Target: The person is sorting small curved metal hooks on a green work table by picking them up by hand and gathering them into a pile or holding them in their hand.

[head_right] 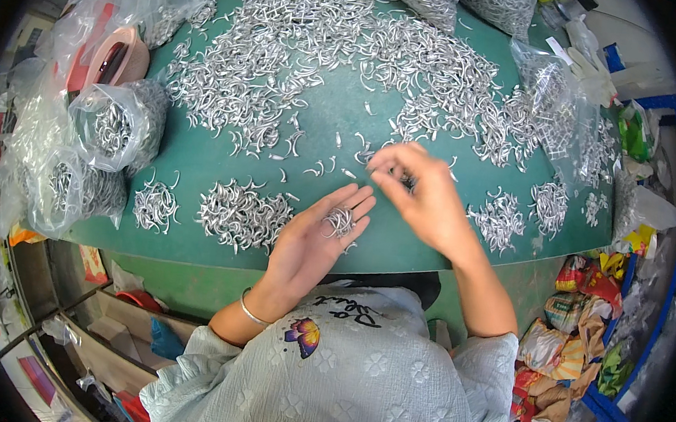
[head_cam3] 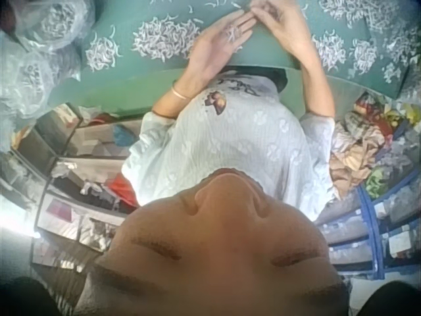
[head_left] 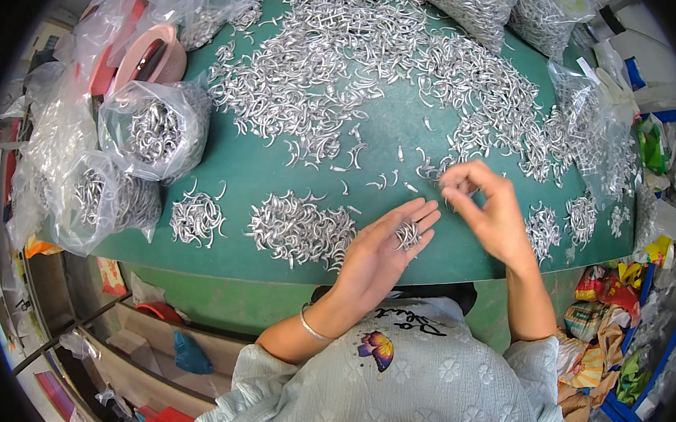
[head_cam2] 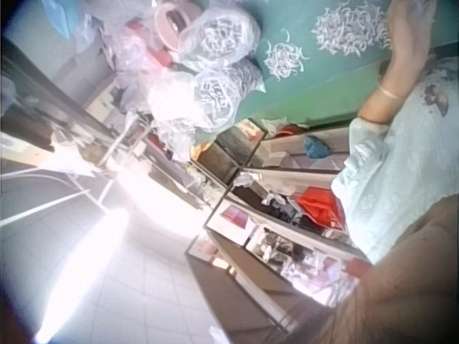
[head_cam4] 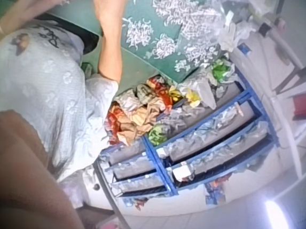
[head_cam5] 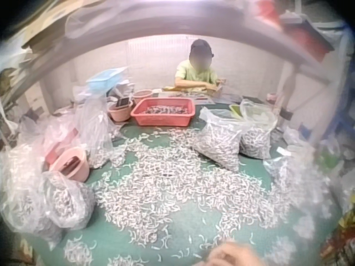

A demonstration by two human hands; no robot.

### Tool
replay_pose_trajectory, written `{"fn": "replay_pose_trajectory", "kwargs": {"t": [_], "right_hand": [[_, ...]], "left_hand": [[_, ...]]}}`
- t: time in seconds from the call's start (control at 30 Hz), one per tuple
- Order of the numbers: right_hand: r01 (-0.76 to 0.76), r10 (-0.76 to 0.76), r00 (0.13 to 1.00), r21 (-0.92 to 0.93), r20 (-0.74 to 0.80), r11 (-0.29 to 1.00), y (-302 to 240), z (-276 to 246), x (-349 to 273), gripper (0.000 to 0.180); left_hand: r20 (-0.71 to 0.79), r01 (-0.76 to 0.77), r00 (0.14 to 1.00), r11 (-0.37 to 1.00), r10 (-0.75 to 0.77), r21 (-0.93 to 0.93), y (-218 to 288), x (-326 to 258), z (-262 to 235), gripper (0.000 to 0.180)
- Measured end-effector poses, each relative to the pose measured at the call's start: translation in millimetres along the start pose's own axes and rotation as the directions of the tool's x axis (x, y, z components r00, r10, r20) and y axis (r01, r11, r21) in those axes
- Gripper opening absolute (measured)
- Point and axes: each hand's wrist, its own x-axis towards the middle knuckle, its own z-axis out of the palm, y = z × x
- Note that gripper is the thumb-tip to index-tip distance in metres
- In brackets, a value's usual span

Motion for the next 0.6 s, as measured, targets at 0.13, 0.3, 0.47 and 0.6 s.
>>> {"fn": "replay_pose_trajectory", "kwargs": {"t": [0.13, 0.3, 0.47, 0.6], "right_hand": [[-0.168, 0.162, 0.986, 0.23, 0.044, 0.959, 11, -7, -1, 0.018], [-0.203, 0.196, 0.979, 0.391, 0.057, 0.898, 18, -4, -5, 0.015], [-0.176, 0.232, 0.967, 0.376, -0.109, 0.91, 37, -18, -8, 0.013], [-0.197, 0.196, 0.98, 0.139, 0.02, 0.971, 17, -8, -15, 0.009]], "left_hand": [[-0.001, 0.007, 1.0, 1.0, -0.007, -0.002, 1, -2, 1, 0.042], [-0.001, 0.005, 1.0, 1.0, -0.005, 0.008, 2, -2, -1, 0.042], [-0.03, -0.006, 1.0, 0.999, 0.007, 0.04, 2, -6, -4, 0.042], [0.0, -0.009, 1.0, 1.0, 0.009, 0.003, -3, 0, -5, 0.042]]}}
